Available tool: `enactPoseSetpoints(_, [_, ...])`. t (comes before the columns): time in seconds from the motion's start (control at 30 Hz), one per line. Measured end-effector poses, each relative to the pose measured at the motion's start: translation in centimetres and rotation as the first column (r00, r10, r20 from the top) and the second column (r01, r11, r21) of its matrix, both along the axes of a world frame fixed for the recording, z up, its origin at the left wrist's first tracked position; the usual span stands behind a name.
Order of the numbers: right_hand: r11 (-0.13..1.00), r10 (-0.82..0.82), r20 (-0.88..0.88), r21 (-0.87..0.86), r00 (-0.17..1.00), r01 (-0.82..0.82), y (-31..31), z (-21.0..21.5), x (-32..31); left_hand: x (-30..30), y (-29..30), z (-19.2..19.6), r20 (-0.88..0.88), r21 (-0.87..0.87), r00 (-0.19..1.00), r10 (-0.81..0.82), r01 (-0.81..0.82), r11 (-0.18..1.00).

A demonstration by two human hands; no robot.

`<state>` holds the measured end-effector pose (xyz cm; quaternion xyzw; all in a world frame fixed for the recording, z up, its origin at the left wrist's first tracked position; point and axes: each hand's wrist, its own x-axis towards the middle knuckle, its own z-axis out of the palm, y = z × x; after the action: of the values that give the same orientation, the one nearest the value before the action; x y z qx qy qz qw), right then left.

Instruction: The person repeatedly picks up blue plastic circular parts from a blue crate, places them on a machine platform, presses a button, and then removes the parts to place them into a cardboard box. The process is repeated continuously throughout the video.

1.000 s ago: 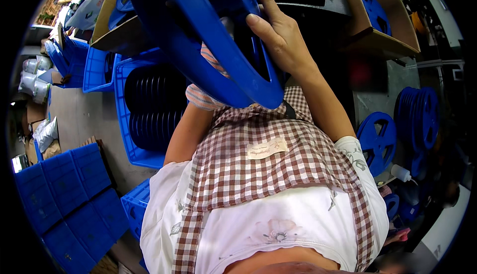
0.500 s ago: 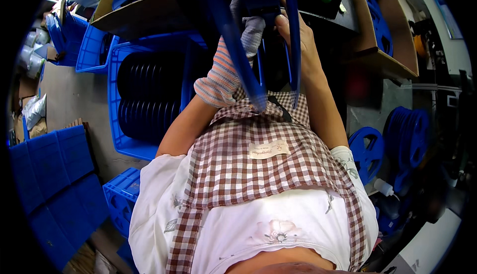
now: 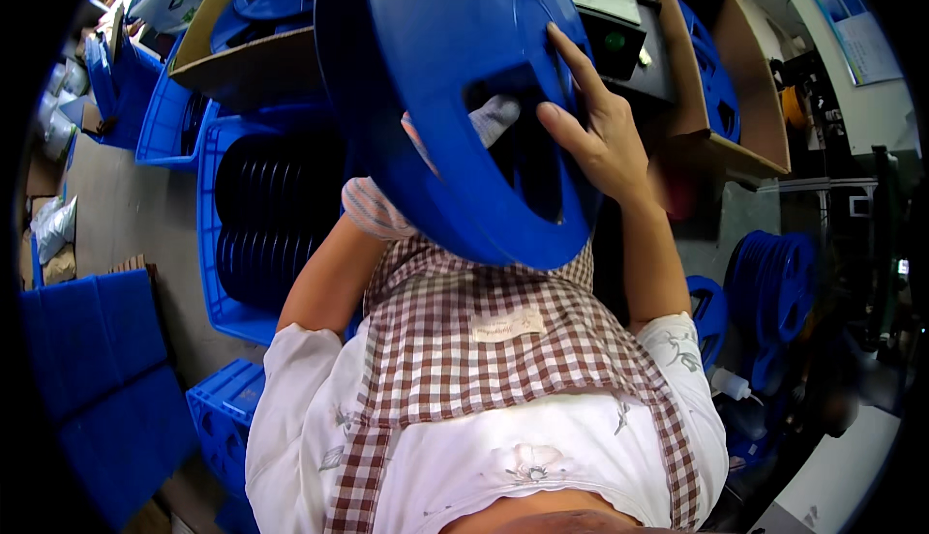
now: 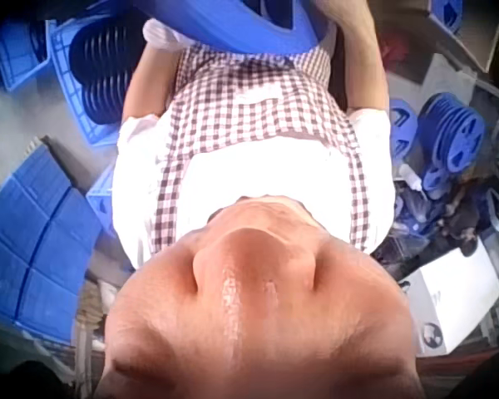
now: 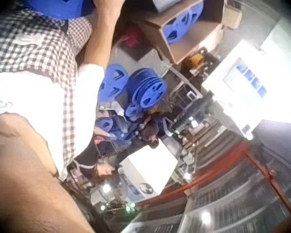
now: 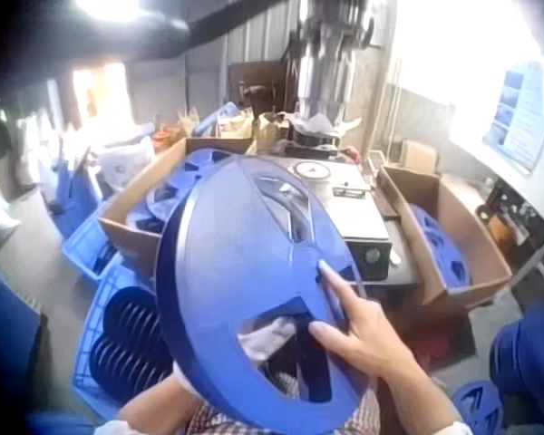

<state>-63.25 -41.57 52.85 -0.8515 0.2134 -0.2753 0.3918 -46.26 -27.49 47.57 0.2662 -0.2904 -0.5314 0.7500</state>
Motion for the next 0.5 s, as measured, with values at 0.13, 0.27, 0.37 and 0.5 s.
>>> enactPoseSetpoints(0.13, [0.998,0.036,-0.212,-0.041,0.977,-0.045,-4.2,3.1,-0.8,5.2,-3.6,-1.1,0.128,-0.054,0.991,-0.047,0.054,0.997])
enactPoseSetpoints(0.27, [0.932,-0.121,-0.282,-0.362,0.952,0.011,-12.2,4.2,2.2,14.2,-13.1,-3.8,0.213,-0.243,0.977,0.003,0.05,0.969])
enactPoseSetpoints(0.37, [0.912,-0.229,-0.33,-0.401,0.916,0.083,-19.5,4.5,5.8,17.9,-16.8,1.1,0.275,-0.242,0.956,-0.106,0.175,0.954])
enactPoseSetpoints(0.5, [0.887,-0.31,-0.444,-0.454,0.841,0.087,-22.7,7.3,12.4,17.7,-19.7,6.9,0.168,-0.205,0.985,0.029,0.006,0.979])
